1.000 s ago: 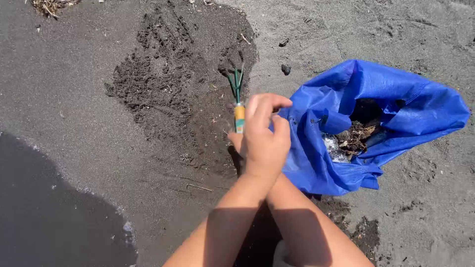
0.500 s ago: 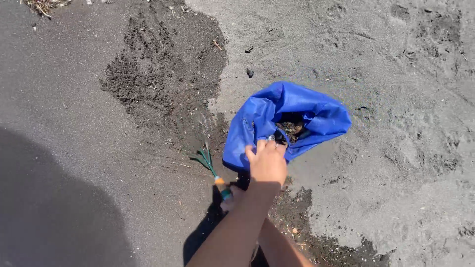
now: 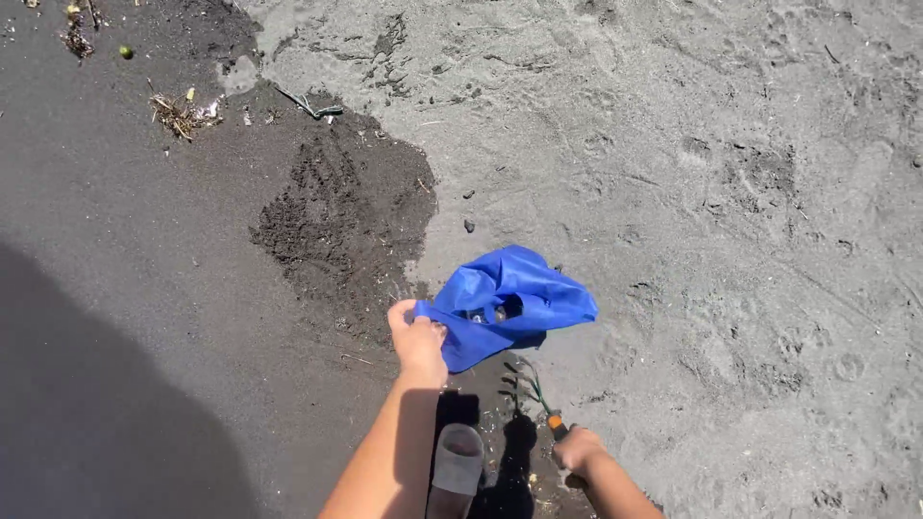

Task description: Picking up trash, seaweed, and debris from the sand and placing it into a blue collection bag.

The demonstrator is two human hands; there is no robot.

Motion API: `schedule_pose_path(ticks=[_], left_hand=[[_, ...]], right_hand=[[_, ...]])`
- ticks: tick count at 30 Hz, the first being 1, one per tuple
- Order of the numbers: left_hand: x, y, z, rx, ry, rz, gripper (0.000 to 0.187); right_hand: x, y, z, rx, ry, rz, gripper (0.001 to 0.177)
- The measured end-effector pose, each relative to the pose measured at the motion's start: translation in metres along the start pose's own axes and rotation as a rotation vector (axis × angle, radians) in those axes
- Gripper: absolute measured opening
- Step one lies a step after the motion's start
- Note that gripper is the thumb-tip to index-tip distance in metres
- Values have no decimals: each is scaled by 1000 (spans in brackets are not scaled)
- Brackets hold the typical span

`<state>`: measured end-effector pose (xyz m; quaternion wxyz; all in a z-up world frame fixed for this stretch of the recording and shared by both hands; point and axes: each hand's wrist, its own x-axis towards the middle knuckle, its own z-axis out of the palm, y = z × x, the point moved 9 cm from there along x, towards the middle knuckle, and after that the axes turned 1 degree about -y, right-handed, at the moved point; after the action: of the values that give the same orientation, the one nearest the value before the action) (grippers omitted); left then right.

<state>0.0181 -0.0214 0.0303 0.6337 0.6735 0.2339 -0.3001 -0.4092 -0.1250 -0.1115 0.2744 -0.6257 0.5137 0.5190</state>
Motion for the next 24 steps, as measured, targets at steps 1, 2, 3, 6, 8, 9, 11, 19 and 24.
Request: schedule_pose_path(ticks=[1, 2, 3, 6, 8, 9, 11, 19, 24], left_hand=[[2, -9, 0, 0, 1, -5, 26], [4, -25, 2, -160, -41, -90, 27], [6, -39, 5, -321, -83, -174, 28], [8, -54, 1, -541, -223, -138, 20], [10, -40, -3, -611, -185, -197, 22], [12, -34, -4, -680, -151, -256, 27], [1, 9, -4, -610, -76, -305, 37], [8, 120, 5, -440, -246, -379, 82], [-4, 205, -13, -129, -303, -334, 94]], right_hand=[[-13, -6, -20, -3, -2, 4, 33], [-26, -9, -37, 172, -19, 50, 26], [-38, -14, -54, 347, -35, 96, 20], [-18, -9, -80, 1111, 49, 187, 17], [-25, -18, -127, 1069, 68, 199, 12], [-28, -24, -152, 1030, 88, 210, 12], [-83, -52, -219, 931, 223, 191, 16], [-199, -229, -322, 697, 427, -105, 46], [-218, -326, -306, 796, 407, -231, 45]])
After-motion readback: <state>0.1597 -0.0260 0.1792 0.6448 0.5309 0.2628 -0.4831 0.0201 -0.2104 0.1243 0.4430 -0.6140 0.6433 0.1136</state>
